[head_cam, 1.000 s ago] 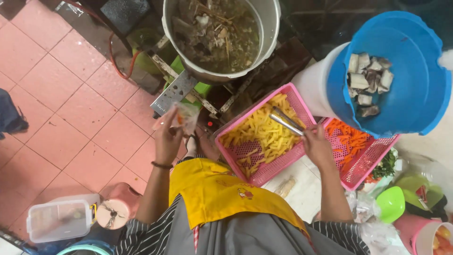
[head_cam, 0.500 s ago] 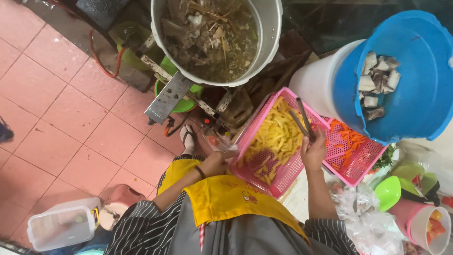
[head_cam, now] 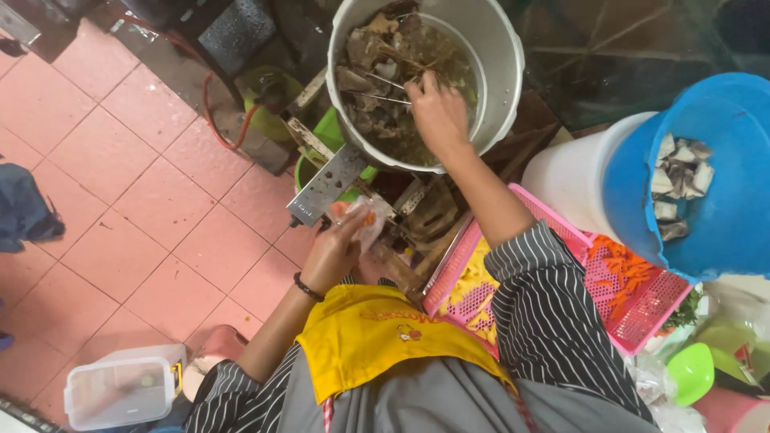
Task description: The person scoops vegetable soup into a plastic bag and ties it, then places it in a basket. They walk to a prep table and pack sliced potatoes, carrots, and cooked meat into separate plastic bags using tongs and a ladle. The person repeats this process for multiple bags.
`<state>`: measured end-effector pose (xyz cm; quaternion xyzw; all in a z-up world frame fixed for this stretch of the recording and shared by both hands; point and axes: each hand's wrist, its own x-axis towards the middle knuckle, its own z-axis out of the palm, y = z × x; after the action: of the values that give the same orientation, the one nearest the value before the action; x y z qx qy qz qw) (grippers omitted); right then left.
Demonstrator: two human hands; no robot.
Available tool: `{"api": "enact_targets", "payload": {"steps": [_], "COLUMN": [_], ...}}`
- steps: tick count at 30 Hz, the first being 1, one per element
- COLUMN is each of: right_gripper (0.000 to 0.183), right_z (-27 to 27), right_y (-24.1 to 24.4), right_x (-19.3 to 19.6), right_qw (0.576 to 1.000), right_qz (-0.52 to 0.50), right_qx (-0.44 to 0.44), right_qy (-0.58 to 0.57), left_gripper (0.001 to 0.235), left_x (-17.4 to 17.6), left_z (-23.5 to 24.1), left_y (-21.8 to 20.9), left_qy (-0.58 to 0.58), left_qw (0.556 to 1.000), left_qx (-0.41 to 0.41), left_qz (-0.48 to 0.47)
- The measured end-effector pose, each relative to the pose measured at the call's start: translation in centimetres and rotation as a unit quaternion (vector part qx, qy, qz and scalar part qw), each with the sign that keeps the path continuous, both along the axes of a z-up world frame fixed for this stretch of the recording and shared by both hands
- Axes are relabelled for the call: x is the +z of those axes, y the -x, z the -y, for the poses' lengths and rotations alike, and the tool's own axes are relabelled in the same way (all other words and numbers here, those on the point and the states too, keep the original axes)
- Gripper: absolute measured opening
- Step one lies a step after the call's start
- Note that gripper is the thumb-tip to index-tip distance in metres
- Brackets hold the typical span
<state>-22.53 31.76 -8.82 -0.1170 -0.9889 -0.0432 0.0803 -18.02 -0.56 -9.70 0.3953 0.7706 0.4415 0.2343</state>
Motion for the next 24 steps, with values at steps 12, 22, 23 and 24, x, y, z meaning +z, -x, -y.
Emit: {"api": "enact_targets", "payload": {"steps": [12,22,23,24], "right_gripper": [0.033,0.034,0.036,0.036], "right_z": [-6.1,2.1,3.5,5.3], "right_y": [-3.6,-10.2,-10.8,-11.4], "right_x": [-2.0,-1.4,-1.9,-2.5], "right_qw": [0.801,0.648,0.635,0.636], "right_qz": [-0.061,-0.110,-0.117,-0.122], "right_qx": [-0.052,-0.066,-0.067,-0.068], "right_qy": [0.594,0.751,0.760,0.759], "left_gripper": [0.065,0.065,0.066,0.066], "left_x": [3.3,7.6,8.3,8.8], "left_z": [2.5,-1.1,-1.5,-1.6], "left_y": [6.3,6.9,6.8,6.8], "left_qy": [-0.042,-0.091,-0.138,-0.139], "left_qw": [0.983,0.979,0.968,0.969], "left_qx": [0.180,0.151,0.146,0.141], "left_qz": [0.003,0.102,0.152,0.150]}}
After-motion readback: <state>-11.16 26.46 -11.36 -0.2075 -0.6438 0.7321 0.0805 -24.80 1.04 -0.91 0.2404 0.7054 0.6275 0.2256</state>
